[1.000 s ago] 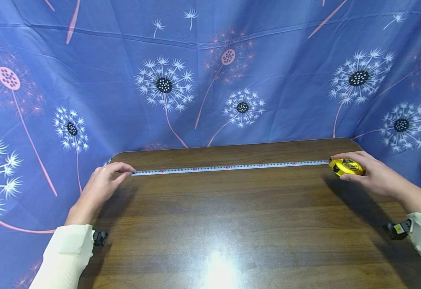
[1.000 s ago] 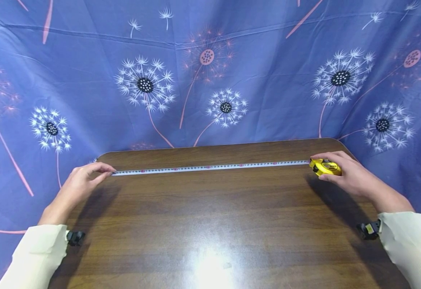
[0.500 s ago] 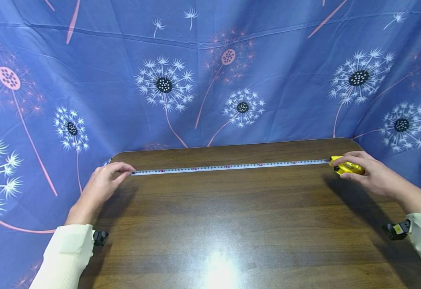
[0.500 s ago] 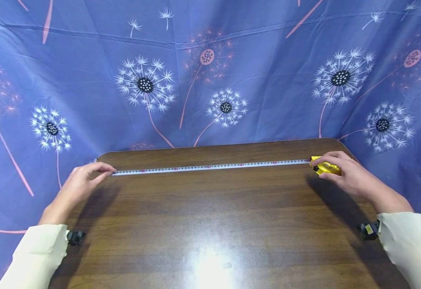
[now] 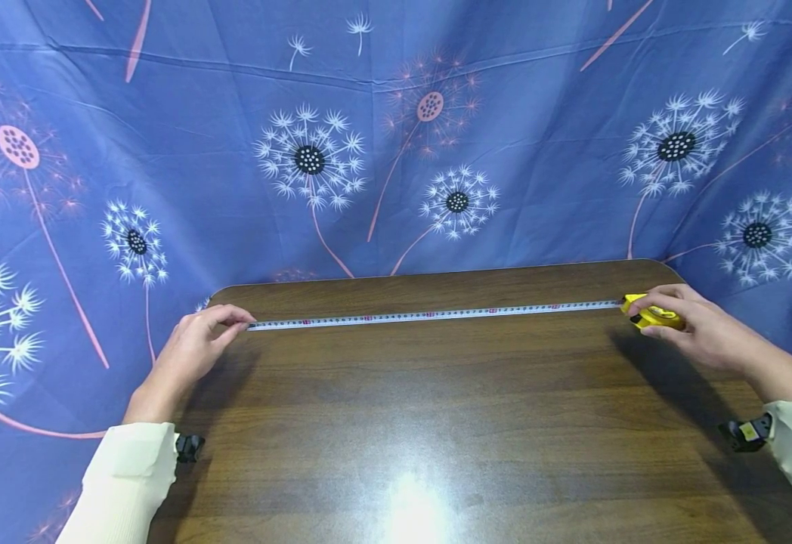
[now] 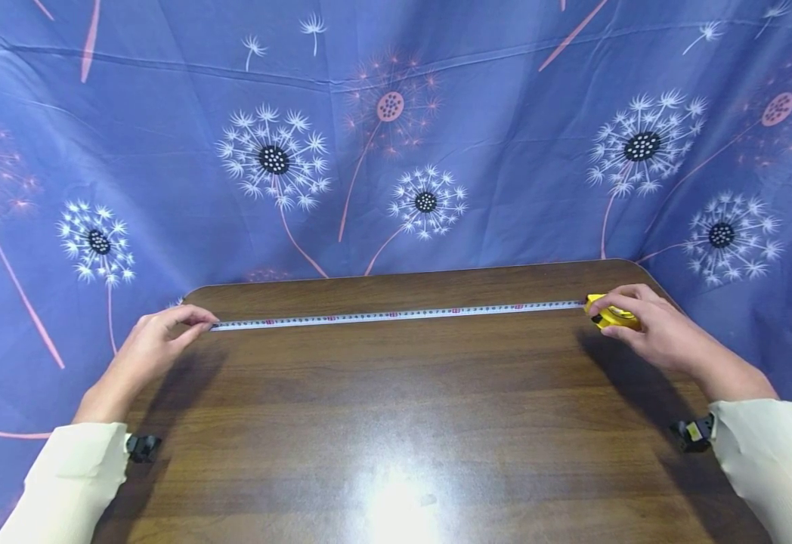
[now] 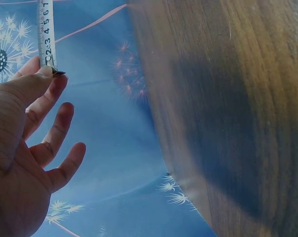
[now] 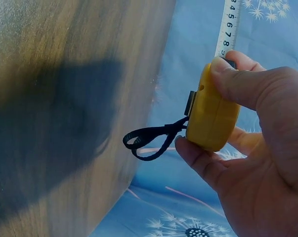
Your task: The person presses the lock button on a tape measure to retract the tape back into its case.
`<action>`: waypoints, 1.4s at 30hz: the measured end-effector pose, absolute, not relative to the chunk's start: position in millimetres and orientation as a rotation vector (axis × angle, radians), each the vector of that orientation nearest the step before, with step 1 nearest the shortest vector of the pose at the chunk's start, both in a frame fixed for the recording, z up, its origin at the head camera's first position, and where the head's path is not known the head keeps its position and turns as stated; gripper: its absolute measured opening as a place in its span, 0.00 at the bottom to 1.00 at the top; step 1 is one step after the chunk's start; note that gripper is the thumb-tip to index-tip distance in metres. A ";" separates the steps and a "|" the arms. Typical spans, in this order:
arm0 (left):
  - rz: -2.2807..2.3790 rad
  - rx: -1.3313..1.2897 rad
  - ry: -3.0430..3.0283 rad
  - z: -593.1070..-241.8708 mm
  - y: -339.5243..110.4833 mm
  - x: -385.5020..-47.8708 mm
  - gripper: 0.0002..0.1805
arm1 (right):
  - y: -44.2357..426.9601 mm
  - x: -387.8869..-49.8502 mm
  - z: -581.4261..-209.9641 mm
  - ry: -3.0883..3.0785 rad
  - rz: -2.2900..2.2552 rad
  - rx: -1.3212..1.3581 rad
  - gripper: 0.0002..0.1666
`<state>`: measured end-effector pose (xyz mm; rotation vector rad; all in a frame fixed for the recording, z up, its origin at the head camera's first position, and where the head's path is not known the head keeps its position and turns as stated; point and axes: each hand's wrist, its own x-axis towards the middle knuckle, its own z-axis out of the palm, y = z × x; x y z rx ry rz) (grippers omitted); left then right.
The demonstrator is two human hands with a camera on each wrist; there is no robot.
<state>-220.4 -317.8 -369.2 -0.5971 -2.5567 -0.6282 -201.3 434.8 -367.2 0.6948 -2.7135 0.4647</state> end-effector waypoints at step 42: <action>-0.646 -0.647 -2.636 -367.1 -301.2 -226.4 0.07 | 411.8 -205.2 -366.1 -2.697 0.536 0.763 0.21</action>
